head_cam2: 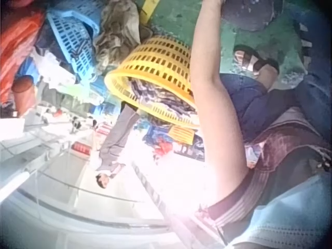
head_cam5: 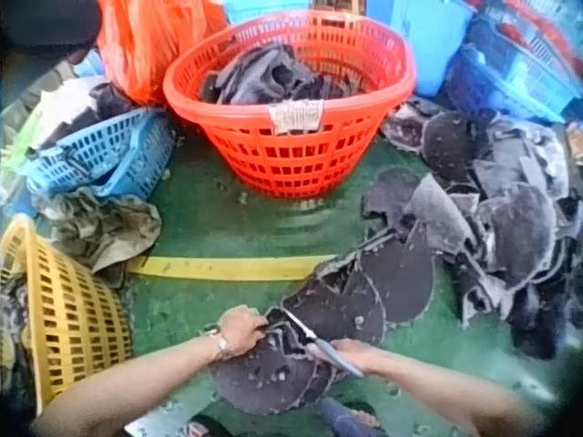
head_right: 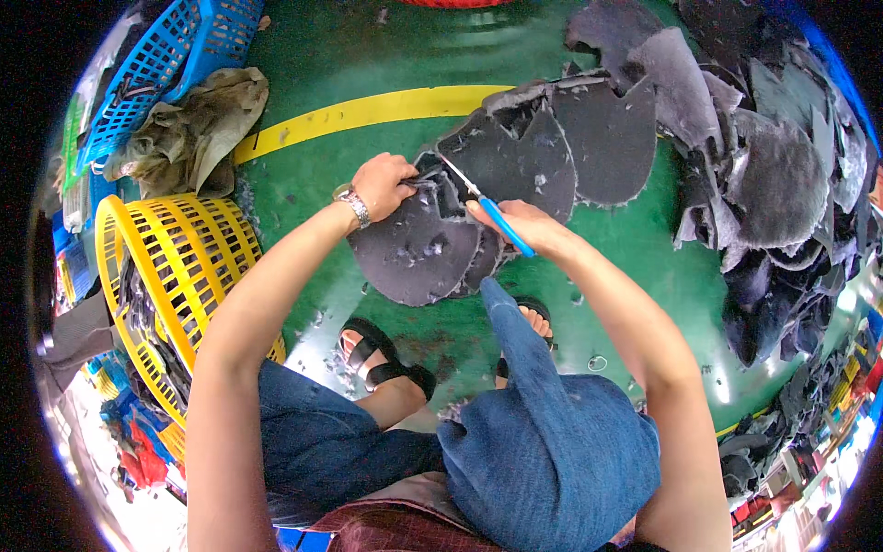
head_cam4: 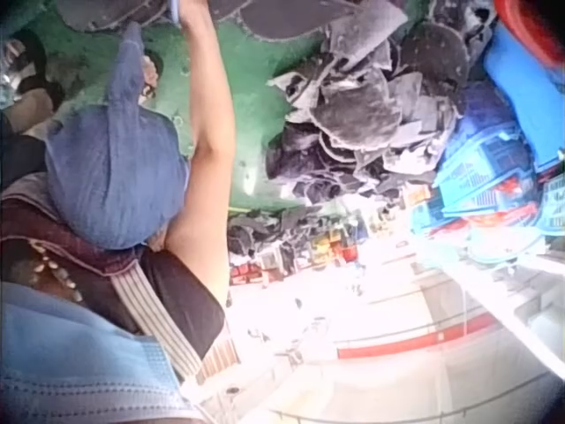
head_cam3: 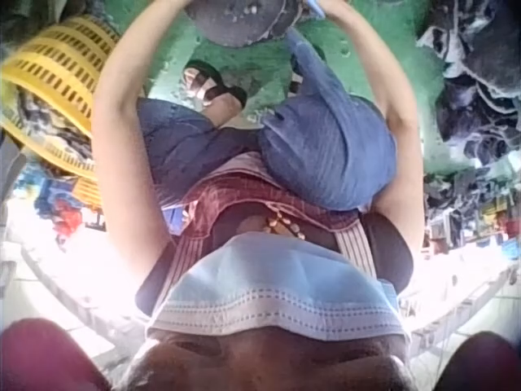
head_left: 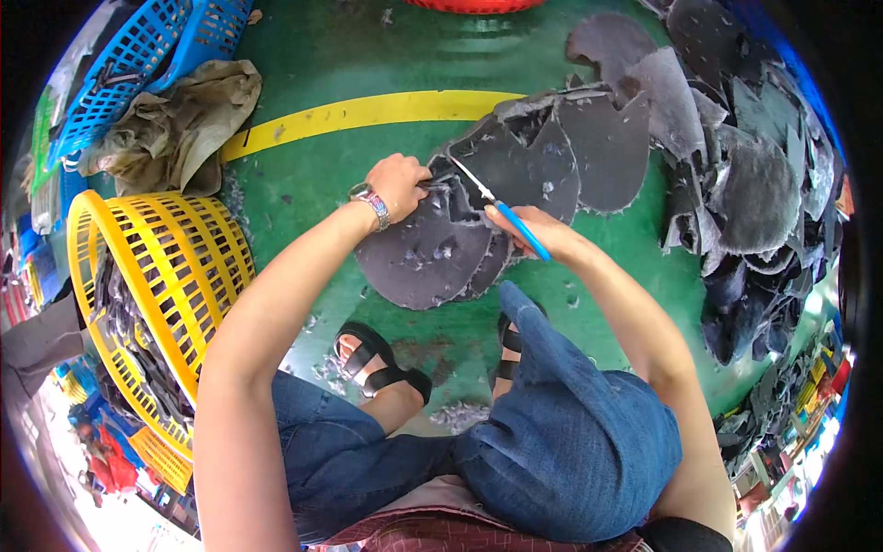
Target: Trimming excess material from gray shoe components using a pair of scissors.
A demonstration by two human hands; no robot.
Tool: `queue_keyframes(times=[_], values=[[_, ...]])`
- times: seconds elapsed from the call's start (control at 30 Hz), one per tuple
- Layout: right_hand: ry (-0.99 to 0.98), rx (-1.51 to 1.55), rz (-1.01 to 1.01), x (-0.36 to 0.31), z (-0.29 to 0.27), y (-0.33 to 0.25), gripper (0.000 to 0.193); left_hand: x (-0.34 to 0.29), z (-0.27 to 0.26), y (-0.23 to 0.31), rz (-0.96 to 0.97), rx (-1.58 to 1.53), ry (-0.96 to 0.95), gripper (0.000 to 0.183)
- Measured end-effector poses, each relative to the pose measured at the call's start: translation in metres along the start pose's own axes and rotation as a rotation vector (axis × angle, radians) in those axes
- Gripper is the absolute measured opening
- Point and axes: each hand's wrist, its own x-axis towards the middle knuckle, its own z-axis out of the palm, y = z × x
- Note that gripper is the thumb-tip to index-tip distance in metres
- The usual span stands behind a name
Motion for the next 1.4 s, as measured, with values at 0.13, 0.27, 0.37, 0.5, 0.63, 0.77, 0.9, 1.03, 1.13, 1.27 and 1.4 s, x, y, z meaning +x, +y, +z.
queue_keyframes(times=[0.13,0.27,0.37,0.5,0.63,0.77,0.9,1.03,1.13,1.27,1.4], values=[[-0.100,0.049,0.001,-0.004,-0.001,0.001,0.076,-0.011,-0.005,0.003,-0.039,0.052,0.024,0.016],[-0.117,0.067,-0.014,-0.003,0.004,-0.004,0.076,-0.022,-0.009,-0.002,-0.055,0.061,0.038,0.016],[-0.116,0.109,-0.006,-0.005,0.009,-0.022,0.060,-0.027,-0.008,-0.007,-0.004,0.110,0.055,0.017],[-0.004,0.015,-0.083,-0.009,0.005,-0.020,0.063,-0.020,-0.002,0.004,-0.054,0.002,0.011,0.018],[0.088,-0.069,-0.082,-0.007,0.001,-0.003,0.052,-0.024,0.005,-0.007,0.000,-0.024,0.041,0.017],[0.144,0.027,-0.054,-0.010,-0.001,0.020,0.050,-0.057,-0.027,-0.018,-0.025,0.117,-0.167,0.012],[0.143,0.166,-0.028,-0.007,-0.011,0.061,0.048,-0.088,-0.063,0.024,0.420,0.286,-0.468,0.032],[0.035,-0.016,-0.046,0.000,0.016,0.003,0.066,-0.107,-0.071,0.059,0.274,-0.042,-0.506,0.049],[0.062,-0.131,-0.030,-0.003,0.016,0.004,0.068,-0.064,-0.053,0.036,0.211,-0.184,-0.260,0.024],[0.184,-0.031,0.036,-0.020,-0.001,0.036,0.069,0.015,-0.018,0.013,0.232,-0.220,0.151,0.028],[0.203,0.130,0.069,-0.020,-0.017,0.047,0.069,0.056,-0.019,0.024,0.213,-0.087,0.065,0.028]])
